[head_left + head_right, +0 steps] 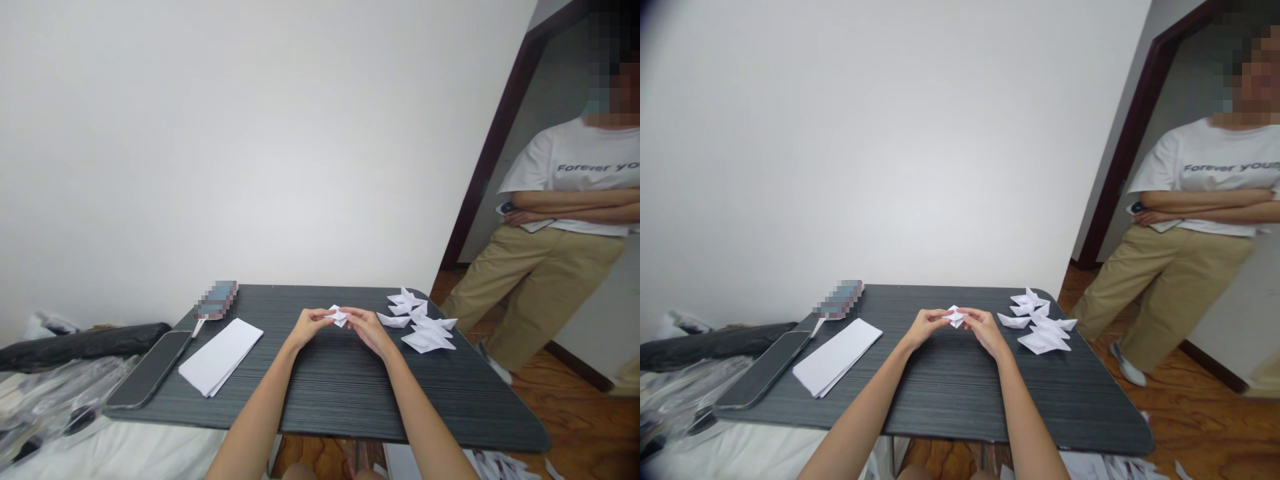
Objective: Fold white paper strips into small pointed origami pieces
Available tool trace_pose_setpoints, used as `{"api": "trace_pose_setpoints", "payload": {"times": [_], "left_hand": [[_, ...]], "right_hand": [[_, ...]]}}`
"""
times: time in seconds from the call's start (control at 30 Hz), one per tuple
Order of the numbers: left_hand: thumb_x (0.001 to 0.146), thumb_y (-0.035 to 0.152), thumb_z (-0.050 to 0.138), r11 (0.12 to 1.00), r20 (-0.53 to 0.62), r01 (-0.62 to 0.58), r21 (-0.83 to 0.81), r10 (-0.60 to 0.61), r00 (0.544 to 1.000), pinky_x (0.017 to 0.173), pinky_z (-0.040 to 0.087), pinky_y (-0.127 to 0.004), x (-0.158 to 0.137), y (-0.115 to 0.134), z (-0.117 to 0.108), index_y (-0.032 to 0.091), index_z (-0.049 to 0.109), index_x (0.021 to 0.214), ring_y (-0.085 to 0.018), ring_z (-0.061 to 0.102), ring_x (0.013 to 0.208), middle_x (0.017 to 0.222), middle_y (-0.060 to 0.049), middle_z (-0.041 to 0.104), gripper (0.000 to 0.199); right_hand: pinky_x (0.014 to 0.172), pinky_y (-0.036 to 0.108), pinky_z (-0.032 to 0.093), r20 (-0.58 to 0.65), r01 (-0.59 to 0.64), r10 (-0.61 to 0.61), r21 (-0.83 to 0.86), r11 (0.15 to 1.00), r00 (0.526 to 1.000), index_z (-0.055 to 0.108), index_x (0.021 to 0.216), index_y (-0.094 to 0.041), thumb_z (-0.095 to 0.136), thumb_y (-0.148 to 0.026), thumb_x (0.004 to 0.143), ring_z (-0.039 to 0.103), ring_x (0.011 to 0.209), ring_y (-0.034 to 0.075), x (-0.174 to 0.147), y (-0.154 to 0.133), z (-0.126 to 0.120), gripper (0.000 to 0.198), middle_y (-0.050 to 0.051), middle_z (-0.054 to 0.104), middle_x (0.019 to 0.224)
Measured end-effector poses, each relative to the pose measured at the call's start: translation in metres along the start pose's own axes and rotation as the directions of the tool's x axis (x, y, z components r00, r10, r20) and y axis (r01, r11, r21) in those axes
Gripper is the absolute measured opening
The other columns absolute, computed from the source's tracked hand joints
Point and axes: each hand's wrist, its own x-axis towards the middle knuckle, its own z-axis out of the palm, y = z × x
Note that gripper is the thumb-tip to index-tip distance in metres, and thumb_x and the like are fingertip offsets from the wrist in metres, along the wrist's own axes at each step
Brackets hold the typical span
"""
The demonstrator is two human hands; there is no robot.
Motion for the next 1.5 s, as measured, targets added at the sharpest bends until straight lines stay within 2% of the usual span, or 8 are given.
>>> {"api": "trace_pose_setpoints", "payload": {"times": [0.1,0.37,0.53,0.63,0.77,1.03,1.37,1.5], "left_hand": [[0.064,0.031,0.059,0.997,-0.020,-0.044,0.057,0.045,0.999,0.076,0.042,-0.032,0.000,0.003,0.000,0.011,0.062,0.091,-0.019,0.057,0.080,0.089,-0.009,0.063,0.034],[0.067,0.034,0.056,0.985,-0.074,-0.075,0.157,0.087,0.993,0.067,0.045,-0.028,0.002,0.002,0.005,0.011,0.065,0.084,-0.016,0.058,0.066,0.078,-0.008,0.065,0.030],[0.063,0.035,0.060,0.995,-0.126,-0.030,0.091,0.041,0.991,0.064,0.047,-0.029,0.004,-0.005,0.008,0.009,0.062,0.091,-0.016,0.059,0.061,0.077,-0.009,0.065,0.038],[0.061,0.035,0.061,0.998,-0.173,-0.026,0.052,0.034,0.984,0.060,0.049,-0.029,0.004,-0.005,0.009,0.009,0.064,0.084,-0.017,0.060,0.057,0.073,-0.008,0.065,0.034],[0.060,0.034,0.062,0.999,-0.236,-0.045,0.007,0.046,0.971,0.059,0.050,-0.030,0.004,-0.001,0.010,0.009,0.065,0.075,-0.017,0.060,0.057,0.070,-0.007,0.065,0.029],[0.061,0.030,0.062,0.998,-0.152,-0.061,-0.024,0.057,0.987,0.065,0.049,-0.029,0.003,-0.001,0.004,0.009,0.064,0.083,-0.017,0.060,0.065,0.074,-0.008,0.065,0.031],[0.060,0.033,0.062,0.992,-0.256,-0.071,0.105,0.096,0.962,0.060,0.047,-0.027,0.004,0.005,0.001,0.010,0.066,0.069,-0.017,0.058,0.060,0.066,-0.007,0.065,0.025],[0.062,0.034,0.060,0.990,-0.244,-0.069,0.126,0.098,0.965,0.059,0.046,-0.026,0.004,0.002,0.004,0.010,0.066,0.070,-0.017,0.058,0.059,0.065,-0.007,0.065,0.026]], "right_hand": [[0.058,0.024,0.039,0.018,0.019,-0.019,-0.050,0.999,1.000,0.063,0.089,-0.016,0.063,-0.031,0.059,0.053,0.065,0.013,0.000,0.000,0.000,0.034,0.006,0.064,0.082],[0.059,0.026,0.041,-0.049,0.049,-0.058,-0.174,0.984,0.997,0.066,0.078,-0.014,0.063,-0.033,0.057,0.055,0.064,0.014,0.005,0.008,-0.005,0.027,0.006,0.065,0.073],[0.064,0.029,0.043,-0.121,0.060,-0.080,-0.167,0.984,0.989,0.065,0.074,-0.014,0.064,-0.034,0.056,0.057,0.067,0.016,0.006,0.006,-0.005,0.027,0.006,0.065,0.071],[0.065,0.029,0.044,-0.104,0.079,-0.097,-0.160,0.984,0.990,0.064,0.072,-0.015,0.065,-0.032,0.055,0.057,0.071,0.017,0.005,0.005,-0.004,0.025,0.006,0.064,0.077],[0.056,0.026,0.043,-0.094,0.091,-0.104,-0.136,0.987,0.990,0.061,0.070,-0.015,0.066,-0.029,0.056,0.055,0.054,0.012,0.005,0.002,-0.002,0.021,0.003,0.063,0.066],[0.050,0.024,0.039,-0.088,0.091,-0.106,-0.154,0.984,0.990,0.057,0.071,-0.014,0.063,-0.032,0.059,0.051,0.045,0.010,0.002,-0.002,-0.002,0.022,0.001,0.060,0.054],[0.053,0.024,0.040,-0.051,0.076,-0.083,-0.135,0.988,0.995,0.054,0.062,-0.015,0.064,-0.028,0.058,0.051,0.047,0.010,0.004,-0.001,-0.004,0.018,-0.001,0.058,0.052],[0.058,0.024,0.041,-0.032,0.099,-0.103,-0.101,0.990,0.994,0.055,0.067,-0.016,0.064,-0.030,0.059,0.054,0.057,0.011,0.004,0.001,-0.002,0.019,0.000,0.059,0.064]]}}
